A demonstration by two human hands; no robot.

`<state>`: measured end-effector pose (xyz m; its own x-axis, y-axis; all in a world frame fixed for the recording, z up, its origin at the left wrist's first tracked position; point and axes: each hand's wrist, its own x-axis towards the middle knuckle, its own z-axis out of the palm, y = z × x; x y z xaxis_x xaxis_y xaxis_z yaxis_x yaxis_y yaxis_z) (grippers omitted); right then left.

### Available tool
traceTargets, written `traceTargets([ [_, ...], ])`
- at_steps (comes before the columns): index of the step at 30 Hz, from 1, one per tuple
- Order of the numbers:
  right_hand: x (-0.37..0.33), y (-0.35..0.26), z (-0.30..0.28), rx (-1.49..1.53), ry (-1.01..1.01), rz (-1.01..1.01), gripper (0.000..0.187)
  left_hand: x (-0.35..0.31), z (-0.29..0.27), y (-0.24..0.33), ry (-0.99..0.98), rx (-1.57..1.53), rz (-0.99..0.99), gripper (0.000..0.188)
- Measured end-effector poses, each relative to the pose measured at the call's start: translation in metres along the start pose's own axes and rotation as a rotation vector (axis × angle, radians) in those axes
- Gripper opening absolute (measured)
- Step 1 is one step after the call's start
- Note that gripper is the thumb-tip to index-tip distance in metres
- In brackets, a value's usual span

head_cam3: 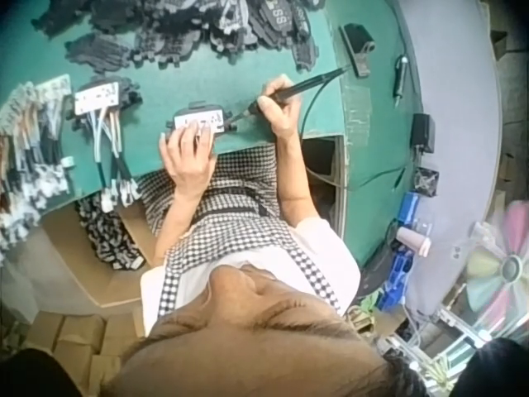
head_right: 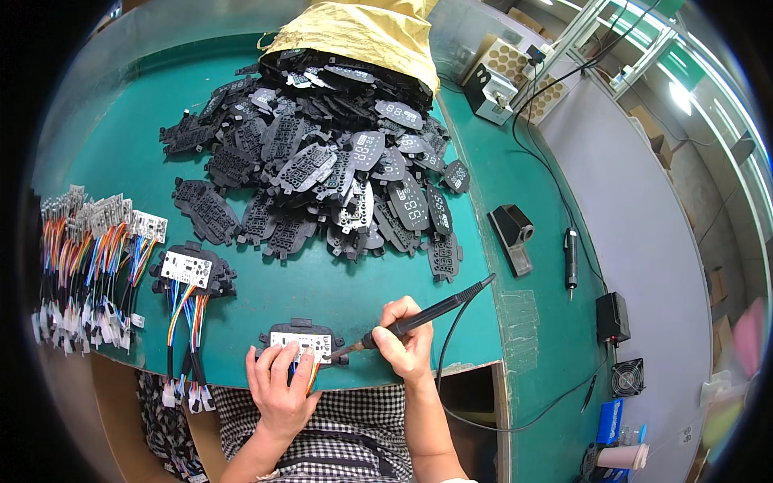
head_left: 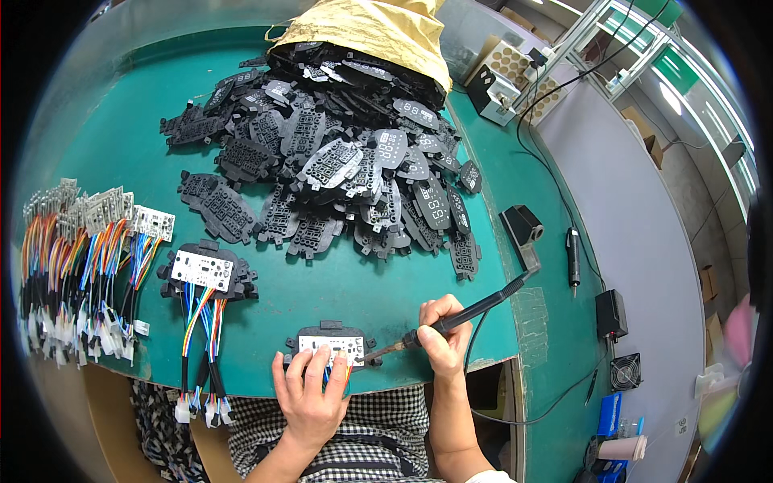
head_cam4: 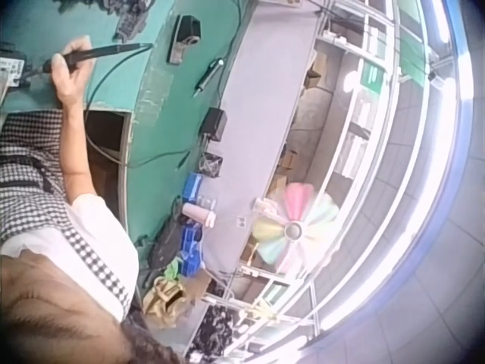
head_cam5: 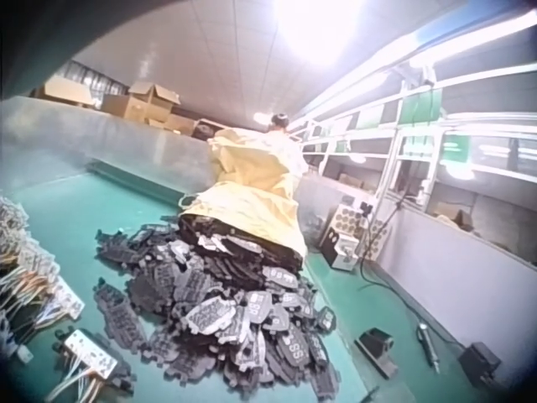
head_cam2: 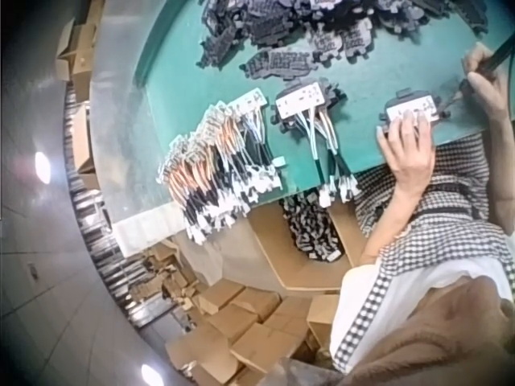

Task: Soldering wires to small circuit boards and plastic housing components at a manufacturing workbench.

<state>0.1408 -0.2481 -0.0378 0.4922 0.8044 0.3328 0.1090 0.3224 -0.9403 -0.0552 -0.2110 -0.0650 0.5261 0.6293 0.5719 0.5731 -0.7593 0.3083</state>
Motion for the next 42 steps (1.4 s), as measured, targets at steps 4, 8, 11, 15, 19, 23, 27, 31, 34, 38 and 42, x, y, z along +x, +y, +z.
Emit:
traceTargets([
  [4,0.001,0.001,-0.001,0.026,0.027,-0.032,0.018,0.0,0.001,0.0,0.007,0.002,0.002,0.033],
  [8,0.002,0.0,0.0,0.062,0.047,-0.061,0.019,0.0,0.001,0.0,0.011,0.008,0.002,0.033],
  [11,0.003,0.001,0.002,0.074,0.064,-0.086,0.018,0.0,0.0,0.0,0.007,0.007,0.003,0.034],
  [15,0.005,0.0,0.006,0.036,0.108,0.023,0.017,-0.001,0.002,0.0,0.027,0.001,0.008,0.046],
  [19,0.008,0.0,0.009,-0.015,0.088,0.095,0.018,0.0,0.001,0.0,0.013,0.003,0.008,0.047],
  [23,0.008,-0.001,0.012,-0.019,0.077,0.11,0.017,-0.001,0.002,-0.001,0.015,0.002,0.01,0.047],
  [27,0.008,-0.001,0.012,-0.026,0.082,0.128,0.017,-0.001,0.001,-0.001,0.013,-0.002,0.011,0.049],
  [31,0.008,0.001,0.012,-0.04,0.081,0.128,0.016,-0.001,0.001,-0.001,0.014,-0.008,0.007,0.052],
  [34,0.009,0.0,0.013,-0.034,0.084,0.131,0.015,-0.001,0.001,-0.001,0.005,-0.02,-0.002,0.054],
  [38,0.008,-0.001,0.014,-0.028,0.082,0.131,0.015,-0.001,0.001,-0.001,0.003,-0.024,-0.002,0.055],
  [42,0.008,-0.001,0.014,-0.033,0.078,0.126,0.016,-0.002,0.002,-0.001,0.014,-0.02,-0.001,0.055],
])
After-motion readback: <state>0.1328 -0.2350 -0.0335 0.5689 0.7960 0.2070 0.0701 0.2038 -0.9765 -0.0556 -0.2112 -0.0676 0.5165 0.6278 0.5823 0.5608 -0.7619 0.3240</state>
